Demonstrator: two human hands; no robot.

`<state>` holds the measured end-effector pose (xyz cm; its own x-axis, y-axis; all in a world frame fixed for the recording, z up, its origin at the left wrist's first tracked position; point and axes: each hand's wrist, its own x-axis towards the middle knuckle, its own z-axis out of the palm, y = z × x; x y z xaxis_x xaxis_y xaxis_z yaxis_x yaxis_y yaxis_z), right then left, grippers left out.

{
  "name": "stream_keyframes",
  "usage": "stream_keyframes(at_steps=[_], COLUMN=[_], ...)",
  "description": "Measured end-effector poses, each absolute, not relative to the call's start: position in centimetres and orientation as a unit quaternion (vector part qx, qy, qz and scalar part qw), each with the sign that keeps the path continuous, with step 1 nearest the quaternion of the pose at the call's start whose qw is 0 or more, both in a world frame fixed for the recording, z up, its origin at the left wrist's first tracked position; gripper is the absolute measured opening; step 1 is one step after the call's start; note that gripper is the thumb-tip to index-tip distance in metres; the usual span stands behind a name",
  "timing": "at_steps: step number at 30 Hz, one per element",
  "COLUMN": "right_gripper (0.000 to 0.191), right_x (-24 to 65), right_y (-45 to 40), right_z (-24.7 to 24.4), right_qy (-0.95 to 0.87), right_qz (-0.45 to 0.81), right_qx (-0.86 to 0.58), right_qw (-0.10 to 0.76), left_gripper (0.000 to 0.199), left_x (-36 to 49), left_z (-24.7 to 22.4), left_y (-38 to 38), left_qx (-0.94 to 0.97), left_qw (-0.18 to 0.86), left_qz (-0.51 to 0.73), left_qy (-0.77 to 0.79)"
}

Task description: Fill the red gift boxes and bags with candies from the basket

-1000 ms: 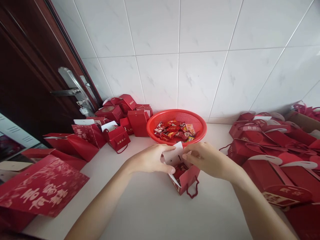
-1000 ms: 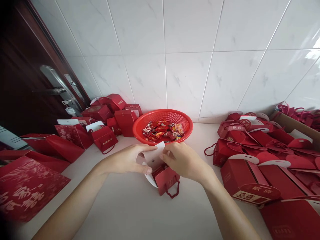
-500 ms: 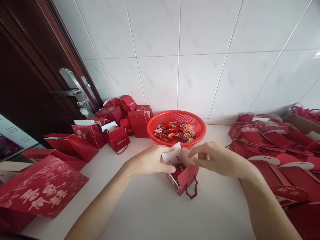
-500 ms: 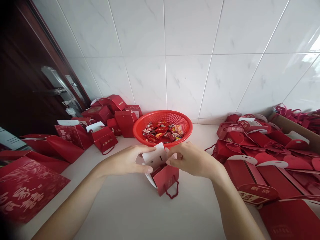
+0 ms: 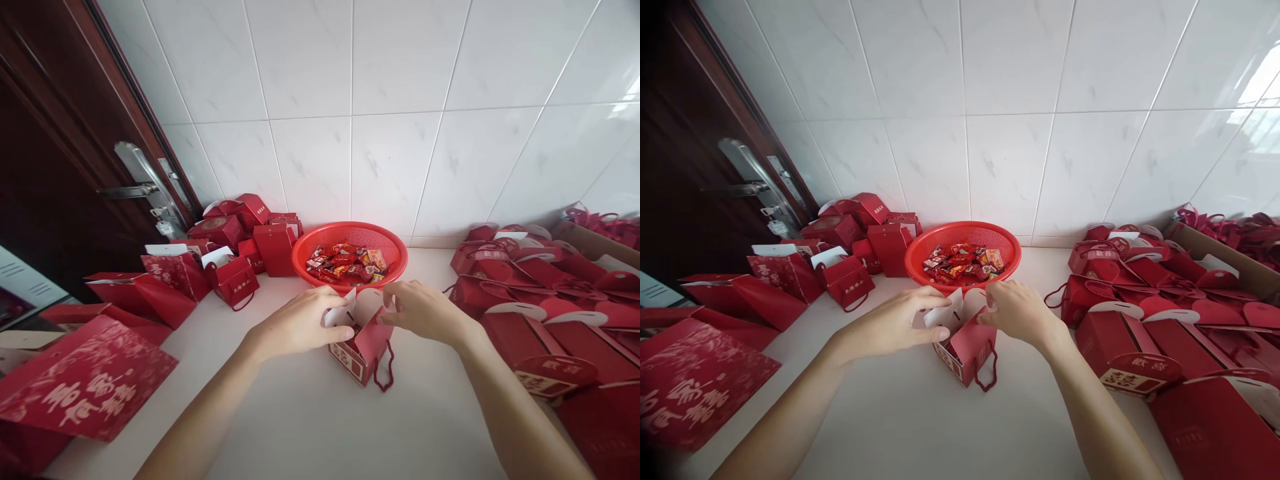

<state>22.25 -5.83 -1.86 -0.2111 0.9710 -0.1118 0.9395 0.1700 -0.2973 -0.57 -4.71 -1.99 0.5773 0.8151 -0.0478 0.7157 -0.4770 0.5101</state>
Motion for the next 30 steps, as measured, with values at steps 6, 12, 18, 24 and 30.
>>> stream_keyframes(at_steps=[6,12,18,24,30], right_gripper=[0.026,0.025,0.017,0.013,0.005], right_x=[22.0,21.7,21.4,21.3,21.2], right_y=[-5.5,-4.9,-4.8,-4.7,-4.8], right_z=[-2.6,-3.1,-3.2,-3.7,-3.7], right_qy=[-0.771,-0.767,-0.779,-0.791,-0.806], right_qz=[0.093,0.096,0.114,0.120,0.100], right_qx=[-0.629,-0.634,-0.616,-0.599,-0.580], right_qw=[0.026,0.035,0.028,0.035,0.059], left_gripper=[0.037,0.041,0.044,0.033,0.021], left_x=[-0.2,0.1,-0.1,-0.2,0.4], left_z=[-2.0,-2.3,-2.5,-2.9,-3.3], left_y=[-4.7,-4.2,-4.0,-3.7,-3.3], left_qx=[0.863,0.887,0.887,0.885,0.868], left_qw=[0.264,0.290,0.300,0.291,0.338], left_qz=[0.099,0.079,0.035,-0.004,0.074], left_qy=[0.418,0.350,0.350,0.364,0.356])
